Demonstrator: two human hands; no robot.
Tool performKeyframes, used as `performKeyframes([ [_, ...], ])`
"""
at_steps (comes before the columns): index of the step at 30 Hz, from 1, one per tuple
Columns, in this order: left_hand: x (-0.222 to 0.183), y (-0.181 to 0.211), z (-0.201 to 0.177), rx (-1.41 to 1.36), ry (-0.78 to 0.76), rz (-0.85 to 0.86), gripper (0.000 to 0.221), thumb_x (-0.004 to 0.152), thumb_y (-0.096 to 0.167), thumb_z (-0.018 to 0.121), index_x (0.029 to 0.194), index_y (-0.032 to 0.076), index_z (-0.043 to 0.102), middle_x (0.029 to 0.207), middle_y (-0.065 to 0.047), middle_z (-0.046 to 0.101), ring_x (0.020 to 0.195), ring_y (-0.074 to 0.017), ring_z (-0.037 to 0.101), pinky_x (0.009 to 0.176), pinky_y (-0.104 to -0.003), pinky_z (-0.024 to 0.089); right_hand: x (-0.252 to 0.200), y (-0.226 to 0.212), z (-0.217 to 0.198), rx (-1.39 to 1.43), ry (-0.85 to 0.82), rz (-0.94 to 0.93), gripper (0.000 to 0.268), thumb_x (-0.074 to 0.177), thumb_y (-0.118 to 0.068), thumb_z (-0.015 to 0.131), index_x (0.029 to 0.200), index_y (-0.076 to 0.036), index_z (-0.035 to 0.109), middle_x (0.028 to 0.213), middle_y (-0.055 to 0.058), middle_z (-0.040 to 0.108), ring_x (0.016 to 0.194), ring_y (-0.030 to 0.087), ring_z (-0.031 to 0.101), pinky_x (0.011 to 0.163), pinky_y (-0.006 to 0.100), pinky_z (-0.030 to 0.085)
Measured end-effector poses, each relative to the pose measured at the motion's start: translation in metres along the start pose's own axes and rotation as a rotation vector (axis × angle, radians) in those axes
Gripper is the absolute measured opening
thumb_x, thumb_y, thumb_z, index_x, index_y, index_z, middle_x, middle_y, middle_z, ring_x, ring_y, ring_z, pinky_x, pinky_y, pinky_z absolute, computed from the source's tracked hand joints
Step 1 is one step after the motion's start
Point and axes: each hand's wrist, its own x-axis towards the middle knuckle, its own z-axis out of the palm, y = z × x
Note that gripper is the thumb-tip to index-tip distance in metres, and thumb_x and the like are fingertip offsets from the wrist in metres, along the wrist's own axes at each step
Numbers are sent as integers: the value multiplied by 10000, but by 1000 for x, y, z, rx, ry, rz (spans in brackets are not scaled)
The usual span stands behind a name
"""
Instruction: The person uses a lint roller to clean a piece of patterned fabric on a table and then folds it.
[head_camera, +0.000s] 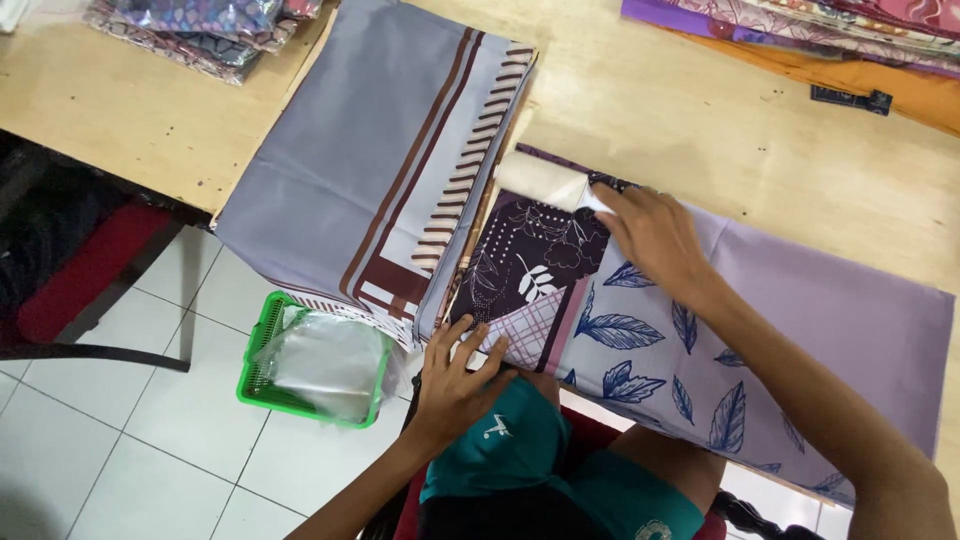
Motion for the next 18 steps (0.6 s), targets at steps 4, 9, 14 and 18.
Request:
performKeyframes([
  [4,-2,-1,3,-13,5,-10,469,932,354,803,1327,176,623,1314,-139,637,1307,-382,557,1062,-624,456,-5,0,-2,-19,93,-18,284,1106,-232,515,1353,-103,575,1009,176,731,836,330,708,668,432,598],
  [9,-2,-2,4,4,-15,-17,459,923,371,807,1298,161,646,1277,-147,643,1277,-372,569,1040,-611,466,-26,-10,0,67,78,-84,339,1061,-196,571,1392,-121,568,1027,144,738,835,267,696,675,387,597],
  [14,0,-1,3,7,16,-16,458,915,370,820,1291,174,646,1259,-133,646,1281,-362,564,1038,-599,473,-20,-2,5,15,47,-19,366,1082,-257,522,1396,-104,631,988,121,727,837,281,676,737,413,560],
  [18,-5,-2,17,16,85,-35,435,844,398,833,1209,193,717,1217,-90,613,1315,-354,542,1067,-574,448,-16,0,3,-47,45,26,324,1094,-352,497,1305,-232,713,879,80,728,846,242,714,726,339,559],
])
